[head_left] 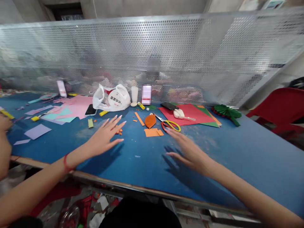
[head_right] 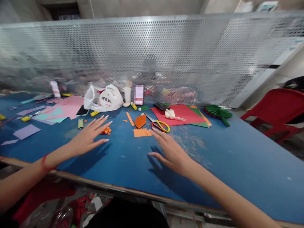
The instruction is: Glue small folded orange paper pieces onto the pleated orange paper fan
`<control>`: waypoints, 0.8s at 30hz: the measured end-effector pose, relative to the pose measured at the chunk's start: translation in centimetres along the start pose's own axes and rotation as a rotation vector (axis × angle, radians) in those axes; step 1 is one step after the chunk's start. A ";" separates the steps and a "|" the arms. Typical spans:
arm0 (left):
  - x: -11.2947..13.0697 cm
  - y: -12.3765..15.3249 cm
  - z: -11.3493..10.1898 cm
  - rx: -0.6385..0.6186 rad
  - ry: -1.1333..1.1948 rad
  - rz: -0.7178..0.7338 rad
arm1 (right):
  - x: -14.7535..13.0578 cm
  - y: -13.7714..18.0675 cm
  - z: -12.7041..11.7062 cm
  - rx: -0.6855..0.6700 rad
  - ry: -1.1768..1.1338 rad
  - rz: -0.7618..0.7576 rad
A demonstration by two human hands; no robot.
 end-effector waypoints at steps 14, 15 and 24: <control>-4.2 -3.5 1.8 0.051 0.027 -0.124 | -0.3 -3.9 7.8 -0.067 0.032 -0.054; -4.1 -3.8 2.0 0.045 0.052 -0.107 | -0.3 -3.9 7.9 -0.070 0.024 -0.037; 2.1 -3.7 4.4 0.019 0.376 0.079 | 0.4 -3.4 8.3 -0.116 -0.022 0.039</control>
Point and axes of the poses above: each hand's wrist, its own y-axis away from the middle knuckle, its own z-axis out of the palm, x = y × z, the point moved 4 cm from there along -y, towards the middle knuckle, and after that the axes turned 10 degrees about x, right-handed, at the moved point
